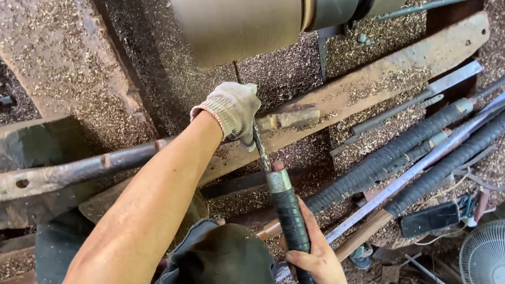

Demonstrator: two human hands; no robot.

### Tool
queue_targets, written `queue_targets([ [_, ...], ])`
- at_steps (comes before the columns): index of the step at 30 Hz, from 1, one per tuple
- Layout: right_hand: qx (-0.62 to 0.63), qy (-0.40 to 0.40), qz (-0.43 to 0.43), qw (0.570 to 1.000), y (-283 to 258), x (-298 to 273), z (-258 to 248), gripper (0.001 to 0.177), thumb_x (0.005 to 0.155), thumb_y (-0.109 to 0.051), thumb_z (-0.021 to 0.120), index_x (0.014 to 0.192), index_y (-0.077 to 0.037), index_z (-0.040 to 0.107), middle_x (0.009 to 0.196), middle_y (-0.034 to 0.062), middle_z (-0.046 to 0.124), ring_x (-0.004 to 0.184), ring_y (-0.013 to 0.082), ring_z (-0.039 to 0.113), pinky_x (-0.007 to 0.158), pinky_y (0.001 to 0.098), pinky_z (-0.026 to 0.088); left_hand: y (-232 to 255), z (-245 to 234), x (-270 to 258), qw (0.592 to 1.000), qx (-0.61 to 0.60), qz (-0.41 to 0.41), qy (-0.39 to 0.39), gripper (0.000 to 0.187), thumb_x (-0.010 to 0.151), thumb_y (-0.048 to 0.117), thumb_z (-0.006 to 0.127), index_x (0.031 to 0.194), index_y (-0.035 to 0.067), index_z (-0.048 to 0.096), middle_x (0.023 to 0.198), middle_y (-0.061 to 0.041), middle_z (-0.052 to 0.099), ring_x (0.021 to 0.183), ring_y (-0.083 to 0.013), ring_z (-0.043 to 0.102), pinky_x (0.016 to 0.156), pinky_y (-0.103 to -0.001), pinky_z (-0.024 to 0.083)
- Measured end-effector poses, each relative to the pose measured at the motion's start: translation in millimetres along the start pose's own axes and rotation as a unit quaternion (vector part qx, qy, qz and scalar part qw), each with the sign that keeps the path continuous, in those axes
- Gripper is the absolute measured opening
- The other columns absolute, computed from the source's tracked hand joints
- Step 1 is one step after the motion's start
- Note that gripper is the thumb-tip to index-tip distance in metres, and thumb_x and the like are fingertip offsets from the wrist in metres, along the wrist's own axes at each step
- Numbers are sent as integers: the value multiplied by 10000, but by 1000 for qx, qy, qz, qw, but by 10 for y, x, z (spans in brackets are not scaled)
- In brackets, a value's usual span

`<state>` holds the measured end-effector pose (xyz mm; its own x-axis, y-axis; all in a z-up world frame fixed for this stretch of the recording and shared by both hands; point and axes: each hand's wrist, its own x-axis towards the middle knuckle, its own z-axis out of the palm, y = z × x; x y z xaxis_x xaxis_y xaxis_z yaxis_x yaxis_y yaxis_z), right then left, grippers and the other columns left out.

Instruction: Using a rotary tool to carve or sand a wooden pole on a lathe.

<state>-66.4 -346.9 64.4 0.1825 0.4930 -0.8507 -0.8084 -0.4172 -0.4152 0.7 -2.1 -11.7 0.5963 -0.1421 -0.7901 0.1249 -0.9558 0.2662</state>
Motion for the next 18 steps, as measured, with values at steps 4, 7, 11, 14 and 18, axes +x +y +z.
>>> queue_targets([
  [4, 1, -27, 7, 1000, -71, 33, -101, 1234, 619, -52, 754, 1672, -241, 138, 785, 114, 618, 523, 156, 584, 472, 295, 501, 21, -65, -152, 999, -39, -13, 17, 734, 559, 616, 911, 1056, 91, 786, 1113, -132, 689, 999, -313, 705, 844, -411, 588],
  [7, -47, -50, 10, 998, -208, 44, -159, 1214, 644, -62, 755, 1668, -237, 127, 772, 119, 622, 506, 159, 584, 464, 298, 501, 40, -89, -180, 999, -25, -22, 13, 757, 564, 651, 902, 1052, 83, 786, 1125, -143, 679, 988, -318, 710, 830, -408, 597],
  [11, -31, -70, 19, 997, -284, 69, -268, 1173, 653, -76, 754, 1626, -226, 116, 785, 116, 611, 510, 149, 576, 474, 294, 501, 33, -75, -147, 999, -34, -36, -2, 769, 573, 651, 898, 1070, 77, 777, 1126, -144, 696, 981, -319, 725, 827, -409, 605],
  [14, -44, -90, 22, 995, -333, 108, -369, 1181, 671, -82, 770, 1639, -226, 109, 764, 141, 604, 504, 155, 575, 470, 303, 502, 45, -82, -171, 998, -43, -43, 0, 790, 557, 654, 906, 1077, 74, 774, 1134, -136, 701, 992, -314, 724, 835, -403, 602],
  [18, -67, -107, 37, 991, -389, 177, -550, 1216, 666, -94, 758, 1671, -251, 92, 794, 142, 609, 521, 160, 604, 472, 322, 538, 37, 12, -91, 997, -32, -65, 6, 769, 592, 661, 892, 1070, 69, 777, 1099, -146, 713, 957, -308, 736, 781, -397, 611],
])
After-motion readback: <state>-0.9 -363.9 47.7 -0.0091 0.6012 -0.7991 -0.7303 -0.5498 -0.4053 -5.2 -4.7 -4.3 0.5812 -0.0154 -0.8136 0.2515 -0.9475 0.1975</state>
